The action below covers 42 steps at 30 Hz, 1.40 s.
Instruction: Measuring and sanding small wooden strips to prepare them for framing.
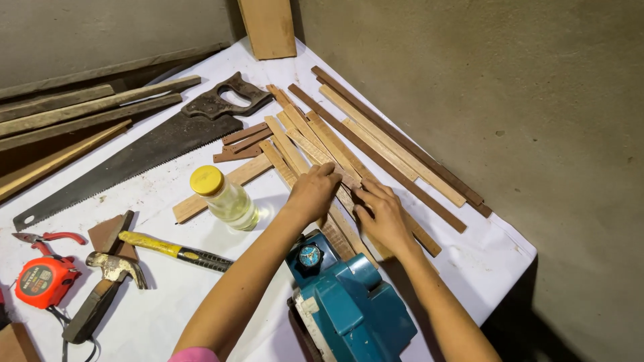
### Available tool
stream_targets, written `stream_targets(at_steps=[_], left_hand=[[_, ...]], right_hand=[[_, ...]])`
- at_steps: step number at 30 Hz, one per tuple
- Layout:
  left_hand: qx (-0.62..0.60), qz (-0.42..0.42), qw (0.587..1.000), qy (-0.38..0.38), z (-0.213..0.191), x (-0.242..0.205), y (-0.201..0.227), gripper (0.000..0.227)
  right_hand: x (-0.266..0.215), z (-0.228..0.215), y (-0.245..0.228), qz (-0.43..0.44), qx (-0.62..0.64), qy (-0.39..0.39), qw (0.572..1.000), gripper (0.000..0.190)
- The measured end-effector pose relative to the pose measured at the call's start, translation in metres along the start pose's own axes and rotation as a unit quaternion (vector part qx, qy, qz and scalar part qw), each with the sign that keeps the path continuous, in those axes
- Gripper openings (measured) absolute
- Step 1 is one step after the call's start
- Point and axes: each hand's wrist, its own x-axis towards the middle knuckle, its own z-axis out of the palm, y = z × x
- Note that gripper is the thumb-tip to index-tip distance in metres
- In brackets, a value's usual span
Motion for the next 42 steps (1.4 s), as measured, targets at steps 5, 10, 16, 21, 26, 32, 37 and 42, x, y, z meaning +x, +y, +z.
stream_targets(at_steps=[5, 10, 16, 21, 26, 32, 37, 42], left_hand=[[-0.005, 0.008, 1.0, 0.028, 0.022, 0.02, -0.011, 0.036], [0.043, 0.022, 0.998, 0.039, 0.015, 0.03, -0.005, 0.038], [0.091, 0.032, 0.995, 0.035, 0.028, 0.036, -0.026, 0.026], [0.097, 0.054, 0.988, 0.106, 0.031, 0.032, -0.043, 0.031], [0.082, 0.068, 0.983, 0.148, 0.018, 0.025, -0.041, 0.037], [0.083, 0.072, 0.988, 0.106, 0.012, 0.029, -0.025, 0.038], [0.042, 0.086, 0.991, 0.091, 0.023, 0.037, -0.021, 0.037], [0.015, 0.11, 0.988, 0.111, 0.03, 0.036, -0.015, 0.018]], right_hand=[[0.013, 0.007, 0.019, 0.043, -0.048, 0.015, 0.998, 0.054], [0.011, 0.014, 0.024, 0.04, -0.137, 0.017, 0.99, 0.056], [0.013, 0.001, 0.002, 0.075, -0.094, -0.006, 0.993, 0.048], [0.009, 0.01, 0.014, 0.003, -0.073, 0.073, 0.995, 0.023], [0.01, 0.009, 0.016, 0.024, 0.004, 0.121, 0.992, 0.021], [0.016, 0.013, 0.027, 0.035, -0.001, 0.117, 0.992, 0.022], [0.019, 0.007, 0.043, 0.0, -0.07, 0.128, 0.989, 0.019], [0.015, -0.027, 0.023, 0.02, -0.014, 0.066, 0.998, 0.012]])
